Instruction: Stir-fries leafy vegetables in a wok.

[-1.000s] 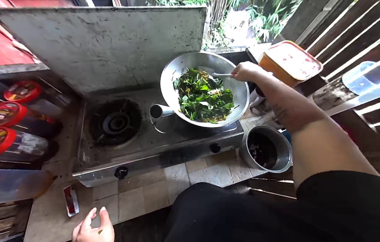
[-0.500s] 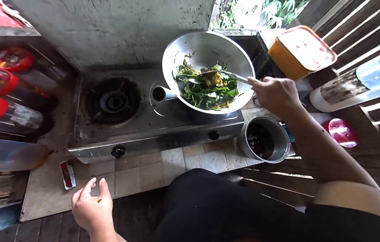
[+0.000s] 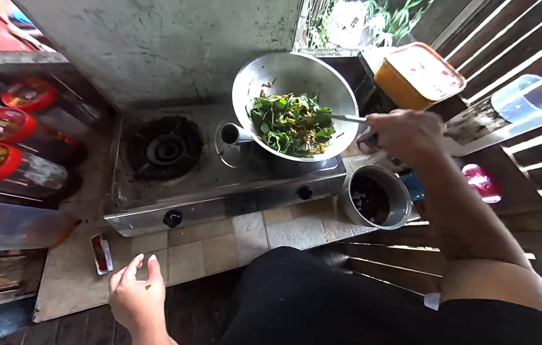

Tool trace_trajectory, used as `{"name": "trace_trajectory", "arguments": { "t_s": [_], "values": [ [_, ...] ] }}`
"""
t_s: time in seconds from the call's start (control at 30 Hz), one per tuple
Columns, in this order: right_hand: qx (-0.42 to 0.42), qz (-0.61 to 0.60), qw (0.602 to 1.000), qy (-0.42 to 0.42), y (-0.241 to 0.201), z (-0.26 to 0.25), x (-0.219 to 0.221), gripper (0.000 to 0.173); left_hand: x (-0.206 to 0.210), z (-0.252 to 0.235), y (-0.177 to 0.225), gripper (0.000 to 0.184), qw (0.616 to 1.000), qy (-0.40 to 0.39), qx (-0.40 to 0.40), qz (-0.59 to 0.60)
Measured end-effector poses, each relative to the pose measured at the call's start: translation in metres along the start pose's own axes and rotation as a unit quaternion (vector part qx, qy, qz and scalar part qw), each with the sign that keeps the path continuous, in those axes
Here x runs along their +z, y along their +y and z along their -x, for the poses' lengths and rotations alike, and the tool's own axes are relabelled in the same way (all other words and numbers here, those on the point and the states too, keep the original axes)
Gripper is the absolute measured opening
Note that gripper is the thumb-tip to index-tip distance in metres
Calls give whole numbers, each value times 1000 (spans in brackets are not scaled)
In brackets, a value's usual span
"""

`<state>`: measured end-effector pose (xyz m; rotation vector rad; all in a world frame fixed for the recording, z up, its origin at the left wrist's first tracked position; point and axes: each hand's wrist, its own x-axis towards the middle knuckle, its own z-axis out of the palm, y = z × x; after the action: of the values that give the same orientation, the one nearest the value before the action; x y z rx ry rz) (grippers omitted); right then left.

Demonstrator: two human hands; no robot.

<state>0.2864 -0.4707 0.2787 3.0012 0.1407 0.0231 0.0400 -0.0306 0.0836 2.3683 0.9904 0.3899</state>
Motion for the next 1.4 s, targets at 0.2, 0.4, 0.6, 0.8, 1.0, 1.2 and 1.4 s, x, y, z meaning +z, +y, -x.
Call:
{"name": "trace_trajectory", "arguments": {
  "t_s": [0.2,0.4,0.6,0.8,1.0,1.2,1.4],
  "values": [
    [115,62,991,-31,-14,-66,-35,23,-4,3,-6,36,999,10,-29,-12],
    [131,40,982,-133,-7,-149,-11,31,-8,12,-23,38,998,21,-60,-16],
    [-9,-136,964,-227,15,-229,37,29,-11,16,-27,40,993,41,-108,-13],
    [-79,-302,920,-236,-13,-230,61,28,-7,17,-10,40,994,55,-95,-8],
    [-187,-136,971,-66,9,-181,32,29,-11,20,-7,40,994,50,-94,-6],
    [-200,-82,974,70,3,-46,36,40,-13,14,-2,38,998,23,-62,-6],
    [-129,-50,987,81,9,30,47,45,-14,3,-5,36,1000,8,-21,-8]
  ]
}}
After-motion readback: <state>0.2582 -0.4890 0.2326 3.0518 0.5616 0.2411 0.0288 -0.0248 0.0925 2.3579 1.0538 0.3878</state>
